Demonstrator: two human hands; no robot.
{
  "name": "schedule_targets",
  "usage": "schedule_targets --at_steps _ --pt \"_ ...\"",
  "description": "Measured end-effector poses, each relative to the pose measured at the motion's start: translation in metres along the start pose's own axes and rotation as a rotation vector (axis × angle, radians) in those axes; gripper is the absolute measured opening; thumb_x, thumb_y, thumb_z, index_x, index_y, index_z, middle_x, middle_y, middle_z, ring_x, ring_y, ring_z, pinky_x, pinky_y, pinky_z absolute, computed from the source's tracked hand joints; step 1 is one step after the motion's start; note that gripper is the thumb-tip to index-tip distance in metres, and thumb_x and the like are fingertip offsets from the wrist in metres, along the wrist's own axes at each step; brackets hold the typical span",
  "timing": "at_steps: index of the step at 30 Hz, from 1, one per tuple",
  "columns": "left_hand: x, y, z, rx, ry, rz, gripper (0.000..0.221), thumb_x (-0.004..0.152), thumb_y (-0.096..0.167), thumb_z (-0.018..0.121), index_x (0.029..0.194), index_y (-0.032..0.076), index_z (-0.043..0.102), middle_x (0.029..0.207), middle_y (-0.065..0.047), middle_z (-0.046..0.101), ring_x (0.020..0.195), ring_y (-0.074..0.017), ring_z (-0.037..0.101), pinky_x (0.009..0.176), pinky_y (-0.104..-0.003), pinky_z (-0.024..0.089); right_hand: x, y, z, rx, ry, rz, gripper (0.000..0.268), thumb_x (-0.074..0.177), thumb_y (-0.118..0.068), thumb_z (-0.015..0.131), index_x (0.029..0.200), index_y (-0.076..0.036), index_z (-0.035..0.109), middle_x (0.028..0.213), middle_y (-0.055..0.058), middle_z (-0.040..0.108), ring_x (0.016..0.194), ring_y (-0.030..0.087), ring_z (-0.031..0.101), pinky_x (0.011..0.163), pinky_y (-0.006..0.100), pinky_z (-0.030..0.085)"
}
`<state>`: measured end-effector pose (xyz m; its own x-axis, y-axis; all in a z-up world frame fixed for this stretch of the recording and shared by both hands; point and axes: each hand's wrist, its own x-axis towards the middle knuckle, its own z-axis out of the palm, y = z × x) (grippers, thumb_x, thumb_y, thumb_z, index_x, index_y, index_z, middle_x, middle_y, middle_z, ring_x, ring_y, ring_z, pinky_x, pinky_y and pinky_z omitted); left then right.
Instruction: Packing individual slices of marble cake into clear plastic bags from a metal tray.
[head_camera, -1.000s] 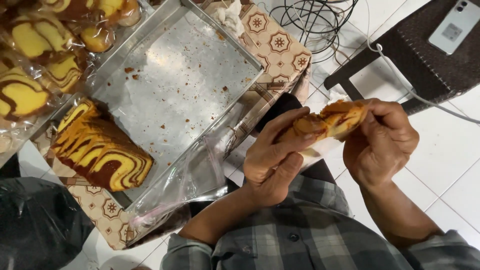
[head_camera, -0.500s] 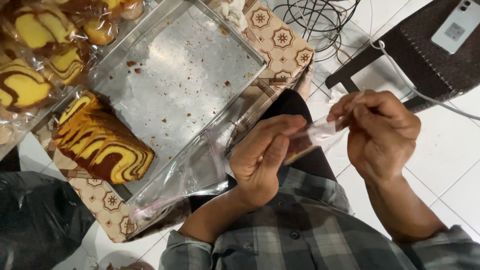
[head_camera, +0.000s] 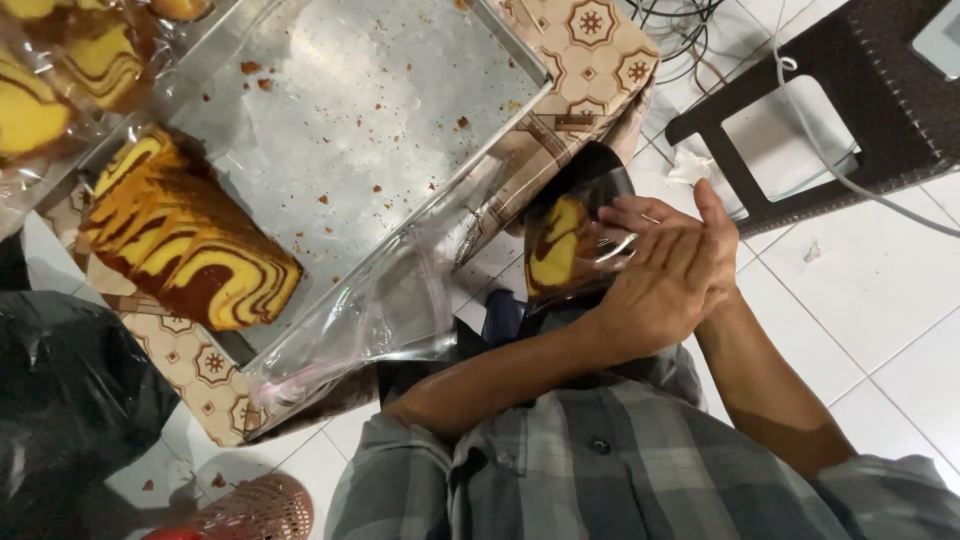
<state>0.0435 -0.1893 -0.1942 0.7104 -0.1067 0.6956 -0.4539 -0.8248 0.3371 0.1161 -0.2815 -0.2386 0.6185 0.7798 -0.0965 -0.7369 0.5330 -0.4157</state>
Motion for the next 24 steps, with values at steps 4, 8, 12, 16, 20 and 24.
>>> schedule_targets --at_steps 4,8,12,16,20,24 --pt "-0.026 -0.032 0.023 -0.510 -0.101 -0.004 0.038 0.101 0.027 0.060 0.132 0.004 0.061 0.130 -0.018 0.064 0.117 -0.0359 0.068 0.099 -0.044 0.056 -0.003 0.003 -0.023 0.076 -0.115 -0.022 0.077 0.104 -0.056 0.036 0.144 0.009 0.048 0.143 0.032 0.055 0.136 0.049 0.049 0.108 0.065 0.037" --pt "-0.042 -0.048 0.033 -0.908 -0.122 -0.152 0.038 0.098 0.026 0.071 0.132 0.010 0.066 0.142 -0.008 0.064 0.128 -0.0260 0.067 0.106 -0.035 0.057 -0.015 0.005 -0.044 -0.137 0.251 -0.006 0.069 0.101 -0.049 0.039 0.137 0.007 0.056 0.125 0.029 0.065 0.111 0.043 0.066 0.092 0.058 0.052" --pt "-0.057 -0.038 0.000 -0.999 -0.354 -0.254 0.045 0.086 0.003 0.073 0.129 0.004 0.062 0.148 -0.015 0.057 0.139 -0.0288 0.059 0.116 -0.038 0.055 -0.055 -0.006 -0.021 -0.067 0.376 0.002 0.051 0.109 -0.028 0.039 0.125 0.015 0.062 0.113 0.026 0.071 0.103 0.038 0.070 0.094 0.047 0.056" --pt "-0.037 -0.052 -0.115 -0.774 -0.231 -0.404 0.026 0.089 -0.007 0.069 0.113 -0.001 0.063 0.120 -0.015 0.068 0.095 -0.0275 0.072 0.083 -0.033 0.059 -0.115 -0.005 -0.065 -0.699 0.662 -0.105 0.023 0.111 -0.001 0.042 0.123 0.009 0.059 0.109 0.021 0.068 0.095 0.031 0.073 0.087 0.037 0.064" --pt "-0.016 -0.064 -0.201 -0.720 -0.180 -0.600 0.022 0.090 -0.008 0.063 0.113 -0.007 0.065 0.119 -0.020 0.070 0.105 -0.0309 0.071 0.093 -0.034 0.058 -0.134 0.010 -0.072 -1.070 0.947 0.011 0.022 0.115 0.006 0.036 0.121 0.016 0.054 0.106 0.027 0.062 0.091 0.036 0.068 0.083 0.042 0.063" --pt "0.004 -0.073 -0.228 -0.493 -0.104 -0.551 0.020 0.091 -0.009 0.065 0.111 -0.008 0.066 0.117 -0.019 0.071 0.103 -0.0309 0.072 0.089 -0.034 0.058 -0.123 -0.004 -0.081 -1.141 0.737 -0.102 0.019 0.116 0.016 0.037 0.127 0.016 0.053 0.116 0.027 0.060 0.098 0.036 0.068 0.090 0.039 0.062"
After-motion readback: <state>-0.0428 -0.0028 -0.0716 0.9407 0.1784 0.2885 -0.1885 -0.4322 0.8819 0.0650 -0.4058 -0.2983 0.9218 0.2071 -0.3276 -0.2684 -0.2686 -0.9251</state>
